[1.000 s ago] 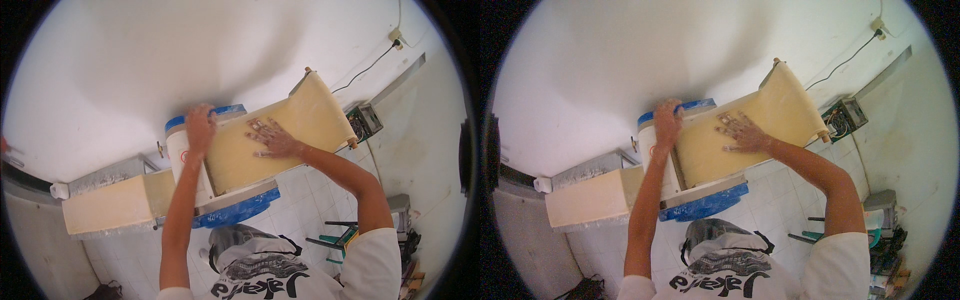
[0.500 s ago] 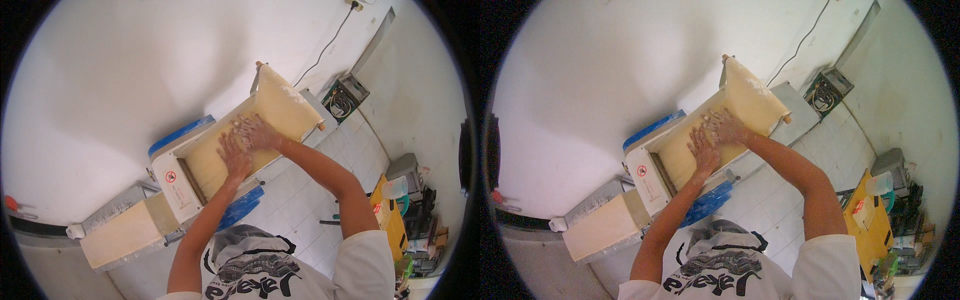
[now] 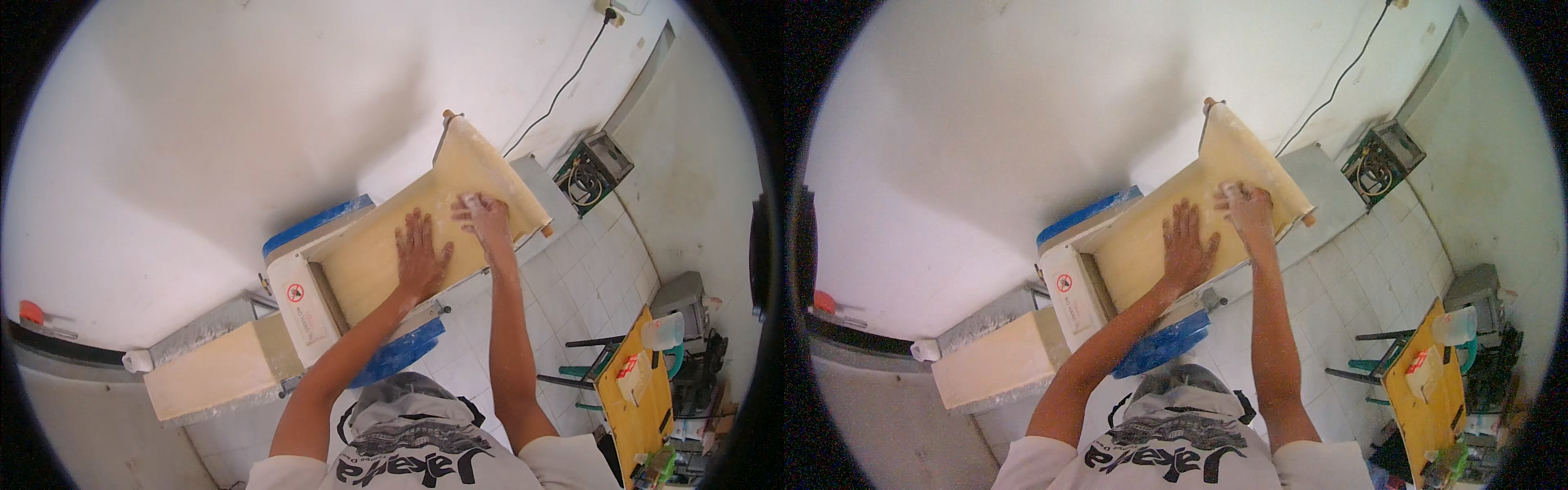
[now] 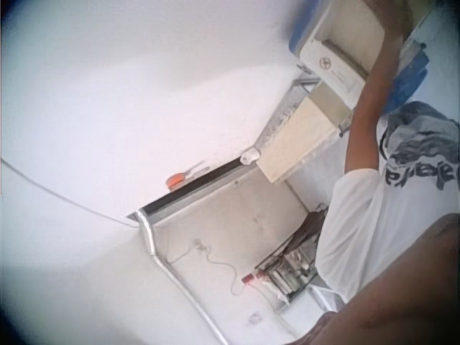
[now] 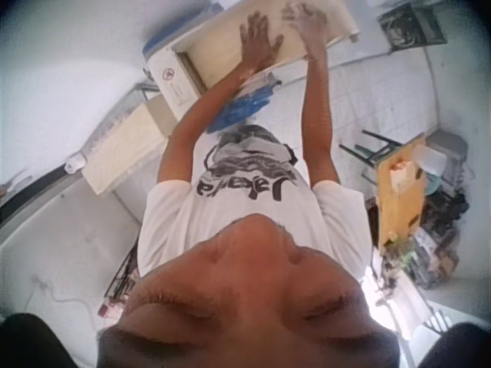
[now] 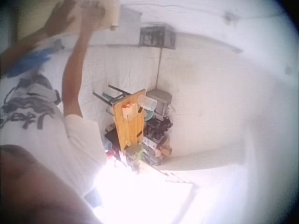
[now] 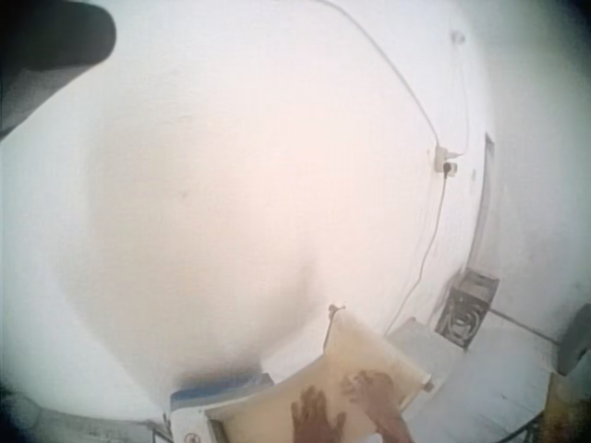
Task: The person feeds a sheet of dough through a dough sheeter multiple times, folding and repositioning it between passes to achieve a uniform thickness. The person uses both hands to guide the dough and adjust its alignment on the machine's output tray.
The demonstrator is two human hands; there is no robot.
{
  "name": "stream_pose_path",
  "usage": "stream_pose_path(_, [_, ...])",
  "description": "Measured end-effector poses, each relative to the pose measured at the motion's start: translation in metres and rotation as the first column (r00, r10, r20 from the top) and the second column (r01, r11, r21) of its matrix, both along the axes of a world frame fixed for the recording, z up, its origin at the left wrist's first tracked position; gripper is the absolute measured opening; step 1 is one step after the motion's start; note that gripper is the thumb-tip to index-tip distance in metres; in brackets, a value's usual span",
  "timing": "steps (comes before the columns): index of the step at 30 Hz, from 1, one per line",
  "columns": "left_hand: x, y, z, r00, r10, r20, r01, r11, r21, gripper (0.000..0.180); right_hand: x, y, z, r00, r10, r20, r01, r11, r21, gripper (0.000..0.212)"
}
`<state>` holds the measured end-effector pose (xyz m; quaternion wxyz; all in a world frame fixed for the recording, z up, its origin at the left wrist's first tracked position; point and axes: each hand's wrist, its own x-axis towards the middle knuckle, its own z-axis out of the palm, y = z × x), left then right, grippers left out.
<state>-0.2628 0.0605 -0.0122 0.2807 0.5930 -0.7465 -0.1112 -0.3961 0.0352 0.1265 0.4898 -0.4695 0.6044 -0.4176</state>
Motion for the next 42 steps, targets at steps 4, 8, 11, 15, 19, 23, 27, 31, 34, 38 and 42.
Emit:
stream_pose_path(4, [-0.009,-0.002,0.007,1.0,0.003,-0.014,-0.003,1.0,0.025,0.082,-0.019,-0.037,-0.047,0.758,0.065,0.648,0.149,0.951,-0.269,0.039])
stream_pose_path(8, [-0.004,-0.002,0.008,1.0,-0.015,-0.007,0.015,0.999,0.03,0.083,-0.004,-0.06,-0.042,0.048,-0.227,0.973,0.387,0.902,0.191,0.047])
stream_pose_path(11, [-0.007,-0.004,0.011,0.996,-0.092,-0.015,0.092,0.996,-0.005,0.083,-0.014,-0.08,-0.052,-0.182,-0.128,0.975,0.319,0.93,0.182,0.045])
stream_pose_path(15, [-0.022,-0.011,0.011,0.988,-0.148,0.051,0.151,0.986,-0.065,0.085,-0.019,-0.104,-0.076,0.207,-0.062,0.976,0.566,0.822,-0.068,0.043])
stream_pose_path(19, [-0.032,-0.018,0.013,0.961,-0.154,0.228,0.163,0.986,-0.021,0.087,0.007,-0.076,-0.067,0.51,-0.157,0.846,0.384,0.921,-0.06,0.038])
stream_pose_path(23, [-0.029,-0.033,-0.006,0.981,-0.098,0.165,0.128,0.975,-0.182,0.088,0.022,0.025,-0.033,0.946,0.323,0.019,-0.299,0.895,-0.33,0.042])
stream_pose_path(27, [-0.046,-0.028,0.009,0.986,-0.131,0.108,0.138,0.988,-0.063,0.085,-0.053,0.087,0.009,0.606,0.796,0.006,-0.778,0.594,-0.203,0.048])
stream_pose_path(31, [-0.04,-0.023,0.017,0.988,-0.134,0.071,0.138,0.988,-0.064,0.083,-0.149,0.105,-0.017,0.555,0.748,0.364,-0.651,0.663,-0.369,0.054])
stream_pose_path(34, [-0.039,-0.022,0.02,0.989,-0.138,0.051,0.14,0.989,-0.044,0.083,-0.214,0.081,-0.086,0.776,0.384,0.5,-0.217,0.907,-0.36,0.049])
stream_pose_path(38, [-0.033,-0.021,0.016,0.988,-0.101,0.115,0.108,0.993,-0.056,0.081,-0.194,0.004,-0.121,0.933,-0.103,0.343,0.144,0.985,-0.095,0.052])
stream_pose_path(42, [-0.031,-0.019,0.015,0.993,-0.083,0.078,0.088,0.994,-0.058,0.082,-0.162,-0.049,-0.168,0.915,-0.067,0.397,0.014,0.991,0.136,0.059])
